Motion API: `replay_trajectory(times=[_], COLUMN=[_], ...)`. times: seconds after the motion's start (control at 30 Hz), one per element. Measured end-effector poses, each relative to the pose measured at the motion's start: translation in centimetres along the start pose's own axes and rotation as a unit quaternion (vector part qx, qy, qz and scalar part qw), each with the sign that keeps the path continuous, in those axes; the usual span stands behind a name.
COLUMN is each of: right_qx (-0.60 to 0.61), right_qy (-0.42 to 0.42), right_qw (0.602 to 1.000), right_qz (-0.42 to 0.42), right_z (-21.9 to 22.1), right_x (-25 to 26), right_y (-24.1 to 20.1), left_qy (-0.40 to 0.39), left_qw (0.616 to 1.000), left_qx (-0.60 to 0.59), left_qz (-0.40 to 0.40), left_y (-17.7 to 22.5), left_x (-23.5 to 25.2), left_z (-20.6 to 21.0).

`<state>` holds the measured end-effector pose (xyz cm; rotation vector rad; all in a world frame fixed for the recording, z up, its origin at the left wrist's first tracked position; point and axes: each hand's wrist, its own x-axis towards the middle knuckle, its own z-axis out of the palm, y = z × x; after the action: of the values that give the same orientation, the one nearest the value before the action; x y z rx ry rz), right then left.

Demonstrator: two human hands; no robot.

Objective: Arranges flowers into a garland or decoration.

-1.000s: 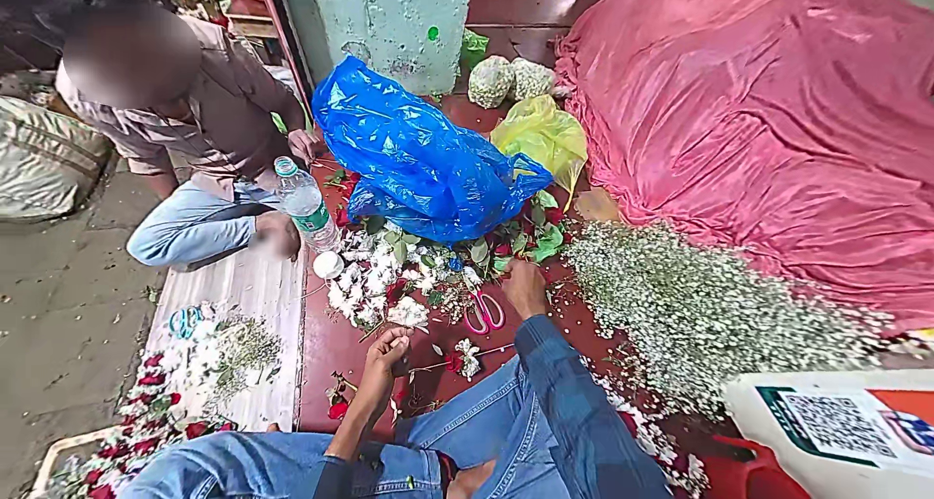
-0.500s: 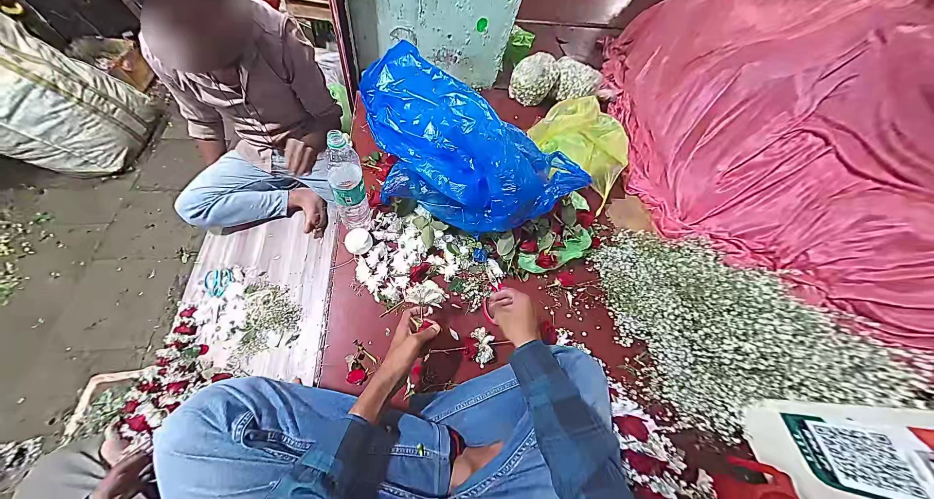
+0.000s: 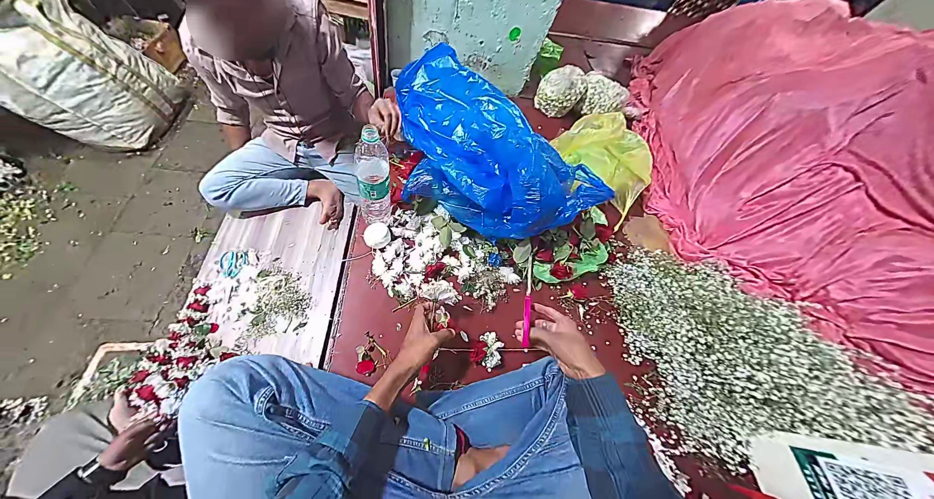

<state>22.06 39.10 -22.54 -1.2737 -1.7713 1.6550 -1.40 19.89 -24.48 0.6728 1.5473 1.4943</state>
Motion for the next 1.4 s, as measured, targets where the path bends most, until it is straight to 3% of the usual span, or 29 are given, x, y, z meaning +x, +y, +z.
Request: replay_trajectory(times=[0.07,0.13,0.2,0.3,0.5,0.63,0.77,0.8,0.87,0.93,1.0,1.07,1.13,1.23,1.3,1.37,1.4], right_qx=[-0.148,-0.283,-0.364,-0.45,-0.512,-0.522,-0.486,-0.48,-0.491,-0.514,-0.526,-0.494,-0.415,-0.323,-0.199,0.016,0.132], right_qy=[0.046,0.066,0.009,-0.064,-0.111,-0.111,-0.019,0.018,0.073,0.107,0.114,0.079,-0.038,-0.125,-0.084,-0.046,-0.05], right_qw=[0.982,0.937,0.902,0.861,0.828,0.812,0.819,0.829,0.851,0.849,0.841,0.85,0.857,0.832,0.885,0.959,0.97], right_qz=[-0.109,-0.191,-0.231,-0.227,-0.199,-0.237,-0.305,-0.286,-0.171,-0.059,-0.047,-0.165,-0.302,-0.434,-0.413,-0.28,-0.2], right_z=[-0.1,0.8,2.0,3.2,3.4,3.5,3.1,2.6,1.6,0.7,1.3,3.6,6.6,10.7,11.3,10.6,9.8], right_x=[-2.0,-3.9,-5.1,-5.9,-5.5,-5.5,-4.4,-3.3,-0.7,1.9,3.1,1.8,-0.5,-2.0,-1.4,-0.9,-0.8], right_y=[0.0,0.0,0.0,-0.3,-0.9,-0.5,0.4,0.2,-0.9,-1.4,-2.1,-2.9,-3.4,-1.7,-0.3,-0.5,-0.8], left_qy=[0.007,0.013,0.021,0.02,-0.009,-0.021,-0.016,-0.016,-0.021,-0.028,-0.021,-0.01,-0.013,-0.031,-0.037,-0.036,-0.04], left_qw=[1.0,0.999,0.997,0.994,0.989,0.987,0.993,0.995,0.997,0.998,0.999,1.0,1.0,1.0,0.999,0.999,0.999], left_qx=[-0.011,-0.012,0.004,0.059,0.113,0.128,0.089,0.08,0.064,0.049,0.027,0.009,-0.003,0.0,0.01,0.008,0.005], left_qz=[0.029,0.049,0.069,0.09,0.099,0.089,0.073,0.065,0.044,0.021,0.012,0.0,-0.006,0.001,0.012,0.017,0.014], left_y=[-0.2,-0.3,-0.3,-0.5,-0.2,-0.2,-0.1,0.0,0.0,-0.1,0.1,0.2,0.2,0.0,0.0,0.3,0.3], left_x=[0.1,0.1,0.4,0.2,-0.1,-0.1,0.0,0.0,0.0,-0.2,-0.2,-0.3,-0.2,-0.4,-0.4,-0.4,-0.4], left_z=[0.0,0.0,0.0,0.0,0.1,0.1,0.1,0.0,0.0,0.3,0.2,-0.1,0.0,0.3,0.3,0.2,0.2])
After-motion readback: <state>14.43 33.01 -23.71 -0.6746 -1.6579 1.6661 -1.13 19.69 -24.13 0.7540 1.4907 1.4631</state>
